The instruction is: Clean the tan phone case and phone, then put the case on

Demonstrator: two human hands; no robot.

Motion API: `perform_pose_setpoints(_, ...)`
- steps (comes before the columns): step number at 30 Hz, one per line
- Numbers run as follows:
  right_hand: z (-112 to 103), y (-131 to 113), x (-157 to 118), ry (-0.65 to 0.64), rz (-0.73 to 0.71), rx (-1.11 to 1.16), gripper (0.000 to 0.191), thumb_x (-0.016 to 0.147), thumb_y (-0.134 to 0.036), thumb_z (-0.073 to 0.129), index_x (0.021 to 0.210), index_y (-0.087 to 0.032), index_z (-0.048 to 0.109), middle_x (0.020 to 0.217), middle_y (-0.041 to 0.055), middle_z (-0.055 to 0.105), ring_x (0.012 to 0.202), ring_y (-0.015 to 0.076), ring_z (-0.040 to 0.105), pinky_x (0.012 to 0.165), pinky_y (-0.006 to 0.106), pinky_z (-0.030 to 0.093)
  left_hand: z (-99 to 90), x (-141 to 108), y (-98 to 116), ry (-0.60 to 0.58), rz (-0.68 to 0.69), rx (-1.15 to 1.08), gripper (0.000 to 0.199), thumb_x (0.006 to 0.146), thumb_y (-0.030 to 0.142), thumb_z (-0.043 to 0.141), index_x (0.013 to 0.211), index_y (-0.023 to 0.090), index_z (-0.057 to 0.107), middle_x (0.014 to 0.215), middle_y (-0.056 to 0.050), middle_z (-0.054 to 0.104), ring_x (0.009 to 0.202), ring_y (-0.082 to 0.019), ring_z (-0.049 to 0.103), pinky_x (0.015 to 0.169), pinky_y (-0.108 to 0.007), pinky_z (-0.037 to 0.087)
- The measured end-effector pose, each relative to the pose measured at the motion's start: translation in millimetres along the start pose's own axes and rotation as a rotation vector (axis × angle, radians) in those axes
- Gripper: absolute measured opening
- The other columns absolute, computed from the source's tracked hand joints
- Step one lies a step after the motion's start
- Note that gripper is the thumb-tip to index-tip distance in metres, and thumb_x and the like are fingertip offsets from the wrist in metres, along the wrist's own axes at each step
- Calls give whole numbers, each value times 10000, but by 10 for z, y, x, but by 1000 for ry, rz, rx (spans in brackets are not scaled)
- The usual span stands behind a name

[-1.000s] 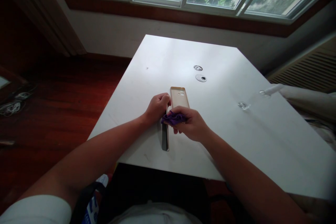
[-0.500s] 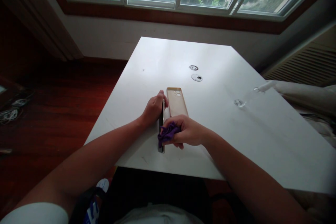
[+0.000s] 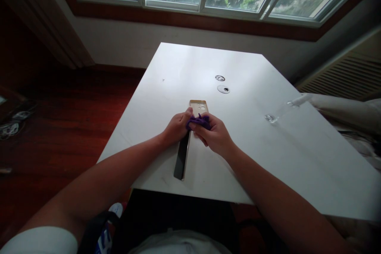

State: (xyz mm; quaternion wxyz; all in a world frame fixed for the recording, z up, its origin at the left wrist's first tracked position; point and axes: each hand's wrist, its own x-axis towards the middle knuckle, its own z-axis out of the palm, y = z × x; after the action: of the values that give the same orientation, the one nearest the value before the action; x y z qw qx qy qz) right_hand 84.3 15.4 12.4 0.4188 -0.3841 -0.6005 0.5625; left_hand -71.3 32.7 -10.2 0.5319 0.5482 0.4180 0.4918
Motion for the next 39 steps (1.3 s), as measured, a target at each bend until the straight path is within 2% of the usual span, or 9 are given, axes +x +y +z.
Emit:
perform_pose_setpoints(4,-4,16,20,41,-12,-3,359,817,-455,810,815,-215,543,487,-89,537,343,73,418,335,201,291,0,16,-29,-1,-8,7,610,960,695,444,660,177,557,637,-24,574,624,-159,516,663,-298,436)
perform_pose_setpoints(7,-22,-8,10,9,6,-38,345,819,-450,809,818,-210,560,505,-80,552,352,75,429,337,202,291,-9,18,-11,8,1,23,607,959,696,439,650,183,541,641,-20,563,626,-156,505,665,-298,433)
perform_pose_setpoints(13,-32,-114,-61,-216,63,-95,313,807,-406,823,828,-193,595,491,-89,528,355,68,433,344,191,309,-26,26,23,13,-17,69,610,965,684,413,635,187,543,597,-4,516,590,-146,474,599,-283,396)
perform_pose_setpoints(19,-10,-193,-147,-489,136,-85,325,786,-397,840,873,-179,614,577,-66,599,390,68,504,348,170,393,-15,27,6,-10,-4,111,642,1013,630,338,602,186,551,549,-6,507,555,-145,479,585,-283,388)
perform_pose_setpoints(22,-14,-185,-165,-540,166,-78,340,777,-398,846,888,-184,606,583,-65,609,400,73,527,350,163,409,-11,28,6,-4,-2,136,657,1019,630,318,596,187,554,547,-10,510,554,-147,485,588,-285,392)
perform_pose_setpoints(28,-34,-87,-115,-407,115,-39,340,808,-407,820,953,-191,600,549,-77,593,381,83,517,345,177,416,-21,25,17,-9,2,162,628,987,675,376,633,188,554,581,-5,526,591,-156,499,602,-291,405)
perform_pose_setpoints(35,-81,-20,40,-49,-7,-33,298,854,-417,777,934,-199,589,516,-82,580,342,71,448,334,182,323,-25,23,-56,-46,14,91,638,962,712,412,665,176,591,643,-37,619,653,-180,570,682,-305,457)
perform_pose_setpoints(39,-73,-32,24,-16,-15,-80,292,846,-424,780,908,-197,606,515,-76,574,349,78,454,339,195,338,-19,27,-73,-38,19,90,643,966,713,398,645,183,571,607,-27,591,620,-175,551,660,-306,445)
